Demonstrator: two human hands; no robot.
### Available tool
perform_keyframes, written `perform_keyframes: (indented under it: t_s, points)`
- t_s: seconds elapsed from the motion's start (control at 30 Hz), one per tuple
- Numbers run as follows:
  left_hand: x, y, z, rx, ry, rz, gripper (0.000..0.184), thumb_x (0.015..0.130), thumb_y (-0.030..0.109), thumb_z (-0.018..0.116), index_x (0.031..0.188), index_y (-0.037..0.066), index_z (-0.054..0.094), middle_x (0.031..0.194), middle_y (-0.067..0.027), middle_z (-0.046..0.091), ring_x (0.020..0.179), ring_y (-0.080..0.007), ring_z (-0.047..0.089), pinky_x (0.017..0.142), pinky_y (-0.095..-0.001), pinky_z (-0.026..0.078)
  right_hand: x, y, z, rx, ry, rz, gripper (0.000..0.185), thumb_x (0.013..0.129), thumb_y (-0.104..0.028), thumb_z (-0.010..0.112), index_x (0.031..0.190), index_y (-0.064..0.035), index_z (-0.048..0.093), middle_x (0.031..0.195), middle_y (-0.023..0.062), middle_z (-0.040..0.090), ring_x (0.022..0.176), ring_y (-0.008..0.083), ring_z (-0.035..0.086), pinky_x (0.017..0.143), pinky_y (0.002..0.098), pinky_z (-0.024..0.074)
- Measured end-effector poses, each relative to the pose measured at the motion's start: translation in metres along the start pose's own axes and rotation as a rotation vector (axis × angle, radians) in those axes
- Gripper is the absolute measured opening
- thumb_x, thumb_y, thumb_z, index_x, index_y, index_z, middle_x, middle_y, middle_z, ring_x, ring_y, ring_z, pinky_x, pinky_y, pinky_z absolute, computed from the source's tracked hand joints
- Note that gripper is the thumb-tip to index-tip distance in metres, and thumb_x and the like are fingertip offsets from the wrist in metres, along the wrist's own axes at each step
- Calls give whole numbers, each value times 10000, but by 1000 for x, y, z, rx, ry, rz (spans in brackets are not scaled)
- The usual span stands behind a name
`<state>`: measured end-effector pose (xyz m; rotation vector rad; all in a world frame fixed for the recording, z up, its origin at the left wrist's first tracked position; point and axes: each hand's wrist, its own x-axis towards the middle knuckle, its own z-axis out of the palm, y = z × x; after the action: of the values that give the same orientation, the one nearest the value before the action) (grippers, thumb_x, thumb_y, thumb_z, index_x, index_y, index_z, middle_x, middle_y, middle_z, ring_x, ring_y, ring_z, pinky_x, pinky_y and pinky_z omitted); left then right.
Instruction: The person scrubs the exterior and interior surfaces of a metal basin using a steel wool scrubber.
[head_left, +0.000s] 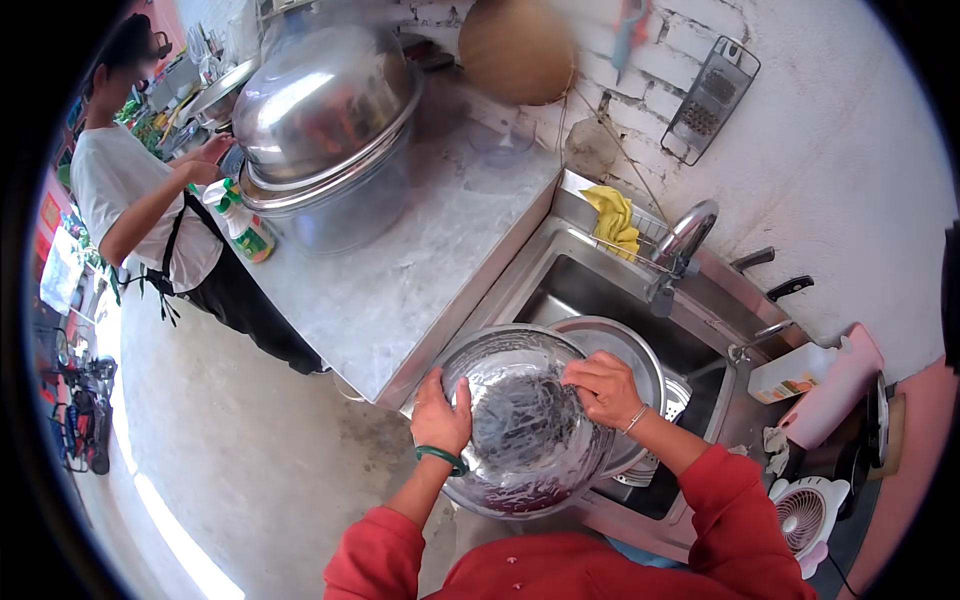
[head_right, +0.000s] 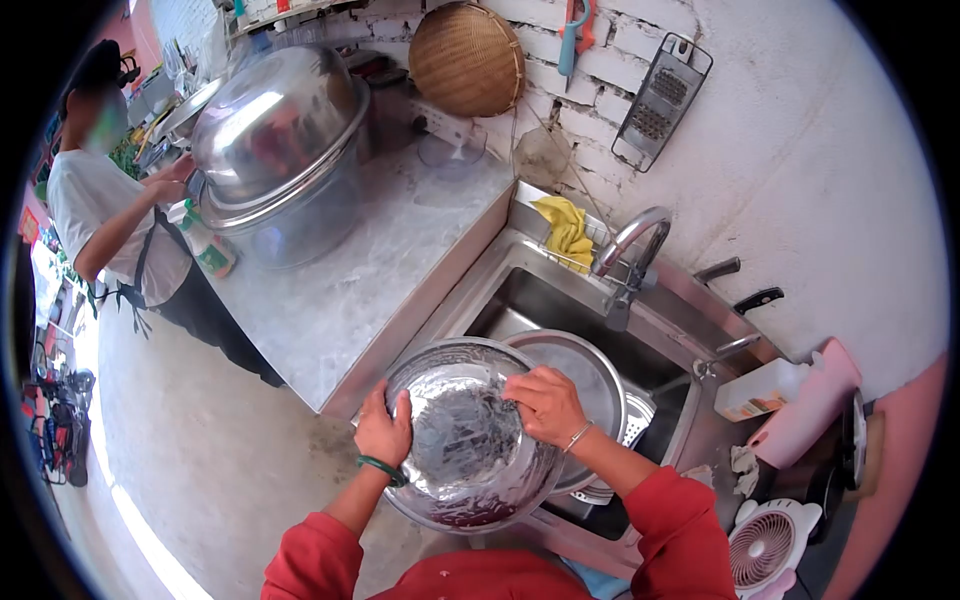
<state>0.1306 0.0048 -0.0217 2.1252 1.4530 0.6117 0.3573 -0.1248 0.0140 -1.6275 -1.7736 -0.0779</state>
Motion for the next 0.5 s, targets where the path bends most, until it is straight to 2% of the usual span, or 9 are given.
perform_keyframes:
  t_s: [0.2,0.3,0.37,0.5]
  points:
    - [-4,-2,1,3,34,19,496,890,408,504,1212,31,515,1165,-196,568,1066,-363,546,890,-434,436,33,6,31,-24,121,79,198,628,12,597,781,-83,681,876,32,667,747,247,582,691,352,487]
    - [-1,2,-3,-6,-6,-25,506,878,383,526,1207,0,504,1192,-203,558,1083,-368,539,911,-422,432,16,2,17,-35,87,51,190,639,17,589,787,-64,676,885,48,669,745,251,584,690,355,493]
    - [-3,3,-5,19,-43,-63,516,875,389,528,1219,7,499,1195,-201,557,1080,-369,539,906,-426,434,0,-9,5,-17,36,35,180,647,19,585,787,-51,672,893,57,669,752,258,587,690,359,498]
    - [-2,-1,-2,9,-28,-37,518,888,420,500,1238,38,493,1190,-194,555,1081,-366,538,904,-433,429,24,7,24,26,52,77,176,642,13,587,780,-56,671,889,53,668,745,256,584,692,357,499]
